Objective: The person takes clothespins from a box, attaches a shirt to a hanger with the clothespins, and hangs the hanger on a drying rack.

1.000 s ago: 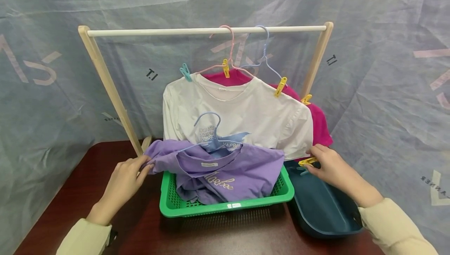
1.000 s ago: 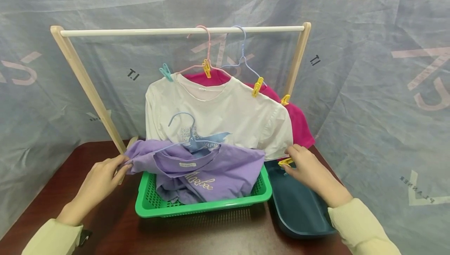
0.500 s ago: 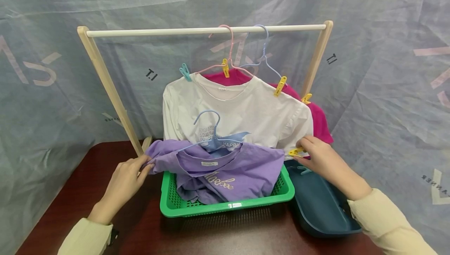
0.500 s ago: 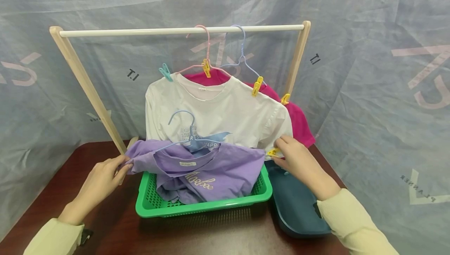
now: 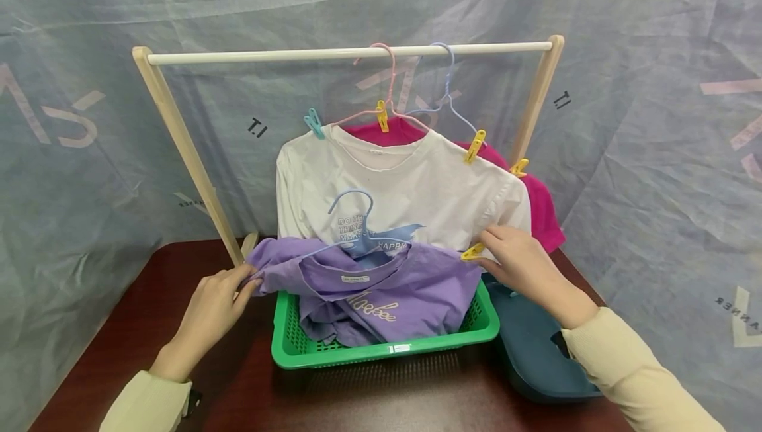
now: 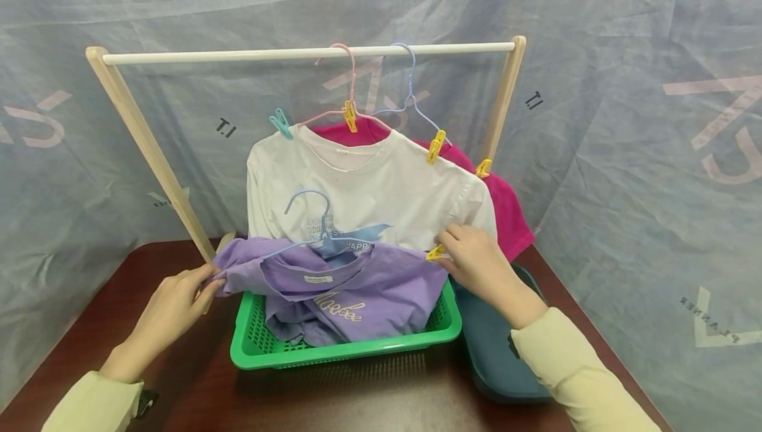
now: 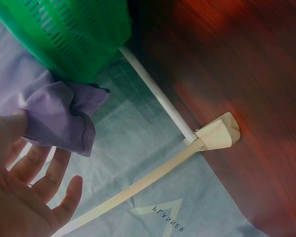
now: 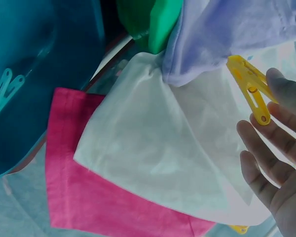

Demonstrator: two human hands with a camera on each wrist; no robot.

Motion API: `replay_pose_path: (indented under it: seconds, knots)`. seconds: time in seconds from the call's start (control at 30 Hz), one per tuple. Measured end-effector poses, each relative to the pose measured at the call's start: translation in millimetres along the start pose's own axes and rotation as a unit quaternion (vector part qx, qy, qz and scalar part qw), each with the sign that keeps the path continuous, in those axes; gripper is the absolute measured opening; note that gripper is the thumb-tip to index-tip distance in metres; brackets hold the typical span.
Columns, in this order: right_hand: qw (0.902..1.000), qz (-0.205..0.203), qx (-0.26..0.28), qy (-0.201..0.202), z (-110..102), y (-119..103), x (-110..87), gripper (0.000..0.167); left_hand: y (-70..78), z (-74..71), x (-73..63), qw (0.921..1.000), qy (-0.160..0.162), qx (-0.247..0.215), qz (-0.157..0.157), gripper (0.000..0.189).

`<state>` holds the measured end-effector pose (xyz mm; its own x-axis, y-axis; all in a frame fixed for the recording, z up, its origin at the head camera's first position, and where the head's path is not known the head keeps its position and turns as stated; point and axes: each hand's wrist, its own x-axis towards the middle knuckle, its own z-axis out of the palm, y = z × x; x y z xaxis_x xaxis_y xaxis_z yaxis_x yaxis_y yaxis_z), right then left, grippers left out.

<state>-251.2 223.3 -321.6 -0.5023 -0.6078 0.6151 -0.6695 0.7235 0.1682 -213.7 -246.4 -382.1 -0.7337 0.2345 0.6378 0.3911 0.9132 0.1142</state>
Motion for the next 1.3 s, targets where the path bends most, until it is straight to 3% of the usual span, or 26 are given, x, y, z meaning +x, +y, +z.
replay_pose_path:
  seconds: [0.27, 0.57, 0.9, 1.3]
  knots:
    - [0.9989, -0.04, 0.016, 0.018, 6, -3, 11.0, 0.026, 0.0, 1.1, 0.1, 1.0, -0.001, -0.002, -0.002, 0.01]
    - [0.9985, -0.047, -0.002, 0.027, 9, -8, 21.0, 0.03, -0.7, 2.8, 0.0, 1.0, 0.002, -0.004, -0.002, 0.01]
    - [0.9985, -0.053, -0.013, 0.001, 12, -12, 32.9, 0.025, -1.9, 4.0, -1.1, 1.0, 0.003, -0.005, -0.001, 0.01]
    - [0.9964, -0.08, 0.029, 0.002, 17, -8, 39.0, 0.026, -5.8, 3.3, -2.3, 0.999, 0.032, -0.01, 0.029, 0.011]
